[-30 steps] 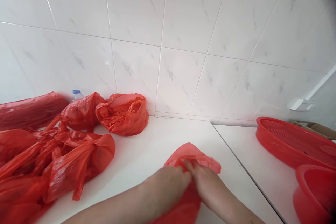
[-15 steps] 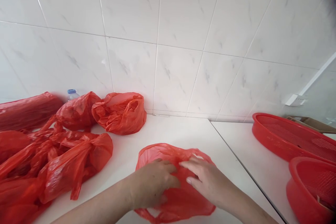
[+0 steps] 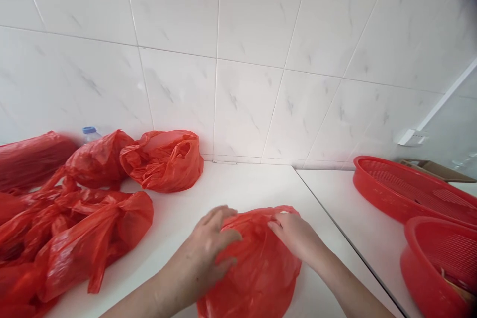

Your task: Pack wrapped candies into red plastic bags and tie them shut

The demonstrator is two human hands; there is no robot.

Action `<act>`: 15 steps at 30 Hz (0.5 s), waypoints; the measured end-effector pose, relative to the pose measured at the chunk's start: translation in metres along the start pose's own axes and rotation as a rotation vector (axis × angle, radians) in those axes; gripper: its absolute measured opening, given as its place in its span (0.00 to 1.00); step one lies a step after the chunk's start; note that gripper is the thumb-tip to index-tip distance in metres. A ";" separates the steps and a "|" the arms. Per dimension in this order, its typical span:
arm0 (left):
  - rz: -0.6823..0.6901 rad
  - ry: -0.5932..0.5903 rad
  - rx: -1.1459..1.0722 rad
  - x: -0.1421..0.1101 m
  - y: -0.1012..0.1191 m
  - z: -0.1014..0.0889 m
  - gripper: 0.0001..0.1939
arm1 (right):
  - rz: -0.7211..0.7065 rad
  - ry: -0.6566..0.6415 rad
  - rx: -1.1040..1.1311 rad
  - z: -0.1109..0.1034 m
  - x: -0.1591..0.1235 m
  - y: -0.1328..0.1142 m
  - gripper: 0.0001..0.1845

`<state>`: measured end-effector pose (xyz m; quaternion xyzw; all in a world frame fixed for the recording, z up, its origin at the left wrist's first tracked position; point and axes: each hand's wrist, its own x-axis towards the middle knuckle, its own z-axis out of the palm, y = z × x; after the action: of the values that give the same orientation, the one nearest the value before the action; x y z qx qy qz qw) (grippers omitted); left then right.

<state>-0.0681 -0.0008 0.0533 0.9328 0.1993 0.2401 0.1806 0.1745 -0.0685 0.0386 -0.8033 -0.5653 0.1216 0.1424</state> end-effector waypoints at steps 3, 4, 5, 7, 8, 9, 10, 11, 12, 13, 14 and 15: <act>-0.225 0.036 -0.056 -0.003 -0.017 0.014 0.19 | -0.069 0.084 -0.090 -0.001 -0.021 -0.013 0.15; -0.302 0.014 -0.113 -0.003 -0.021 0.019 0.18 | -0.134 0.116 -0.107 0.001 -0.026 -0.017 0.14; -0.368 -0.004 -0.170 -0.003 -0.024 0.023 0.18 | -0.209 0.129 -0.107 0.003 -0.030 -0.020 0.13; -0.446 -0.017 -0.263 -0.003 -0.027 0.030 0.18 | -0.339 0.054 -0.061 0.009 -0.035 -0.023 0.17; -0.468 -0.012 -0.299 -0.002 -0.028 0.033 0.18 | -0.369 -0.011 -0.031 0.011 -0.037 -0.022 0.18; -0.486 -0.006 -0.330 -0.002 -0.030 0.035 0.20 | -0.369 -0.065 -0.008 0.012 -0.040 -0.021 0.20; -0.506 -0.002 -0.361 -0.002 -0.031 0.037 0.21 | -0.344 -0.095 0.006 0.011 -0.044 -0.018 0.20; -0.530 -0.001 -0.391 -0.003 -0.033 0.038 0.22 | -0.308 -0.087 0.010 0.007 -0.049 -0.013 0.21; -0.555 0.001 -0.420 -0.004 -0.035 0.039 0.23 | -0.264 -0.041 0.008 0.001 -0.055 -0.005 0.21; -0.577 0.005 -0.451 -0.005 -0.037 0.040 0.23 | -0.212 0.036 -0.001 -0.007 -0.063 0.005 0.21; -0.594 0.007 -0.484 -0.006 -0.039 0.041 0.24 | -0.160 0.129 -0.016 -0.017 -0.073 0.020 0.21; -0.606 0.011 -0.515 -0.007 -0.041 0.041 0.24 | -0.106 0.230 -0.040 -0.029 -0.083 0.038 0.20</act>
<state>-0.0644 0.0212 -0.0008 0.7545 0.4000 0.2231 0.4701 0.1902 -0.1618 0.0544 -0.7836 -0.5894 0.0096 0.1964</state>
